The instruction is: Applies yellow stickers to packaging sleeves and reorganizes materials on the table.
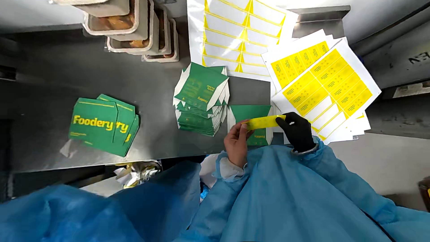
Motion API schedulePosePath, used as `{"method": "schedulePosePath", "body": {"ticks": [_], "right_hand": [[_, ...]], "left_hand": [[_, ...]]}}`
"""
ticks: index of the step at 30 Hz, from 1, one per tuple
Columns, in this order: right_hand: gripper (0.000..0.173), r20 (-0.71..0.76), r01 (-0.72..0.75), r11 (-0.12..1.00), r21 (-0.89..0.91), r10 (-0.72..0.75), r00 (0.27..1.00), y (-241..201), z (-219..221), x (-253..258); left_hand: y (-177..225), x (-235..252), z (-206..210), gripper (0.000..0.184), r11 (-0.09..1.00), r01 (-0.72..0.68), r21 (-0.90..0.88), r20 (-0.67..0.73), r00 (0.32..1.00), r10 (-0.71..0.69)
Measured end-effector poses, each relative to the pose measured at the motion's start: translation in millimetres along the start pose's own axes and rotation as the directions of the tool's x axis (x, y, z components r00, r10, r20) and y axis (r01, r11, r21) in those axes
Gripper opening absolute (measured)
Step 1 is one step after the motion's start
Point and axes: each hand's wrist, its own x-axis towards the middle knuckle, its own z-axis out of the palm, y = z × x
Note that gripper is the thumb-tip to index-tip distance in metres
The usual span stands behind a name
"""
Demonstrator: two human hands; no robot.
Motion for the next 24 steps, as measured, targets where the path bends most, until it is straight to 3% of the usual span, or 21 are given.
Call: {"method": "schedulePosePath", "body": {"ticks": [5,10,15,17,20,24], "right_hand": [[0.024,0.04,-0.069,0.997,-0.042,0.071,0.997,-5,19,2],[0.03,0.115,-0.245,0.966,-0.079,0.253,0.961,0,34,21],[0.035,0.175,-0.334,0.93,-0.153,0.358,0.917,11,52,64],[0.035,0.185,-0.333,0.922,-0.195,0.368,0.911,12,57,74],[0.036,0.192,-0.298,0.919,-0.257,0.35,0.917,15,59,81],[0.037,0.212,-0.328,0.907,-0.265,0.387,0.898,20,61,85]], "left_hand": [[-15,25,-9,0.021,0.981,-0.053,0.189,-0.19,0.978,0.089],[-32,53,-26,0.024,0.878,-0.095,0.468,-0.104,0.981,0.161],[-47,87,-22,0.025,0.797,-0.115,0.593,-0.108,0.97,0.22],[-47,93,-20,0.037,0.793,-0.055,0.607,-0.154,0.97,0.185],[-39,102,-17,0.071,0.845,0.052,0.533,-0.232,0.969,0.087],[-48,108,-18,0.053,0.781,-0.011,0.624,-0.2,0.964,0.173]]}}
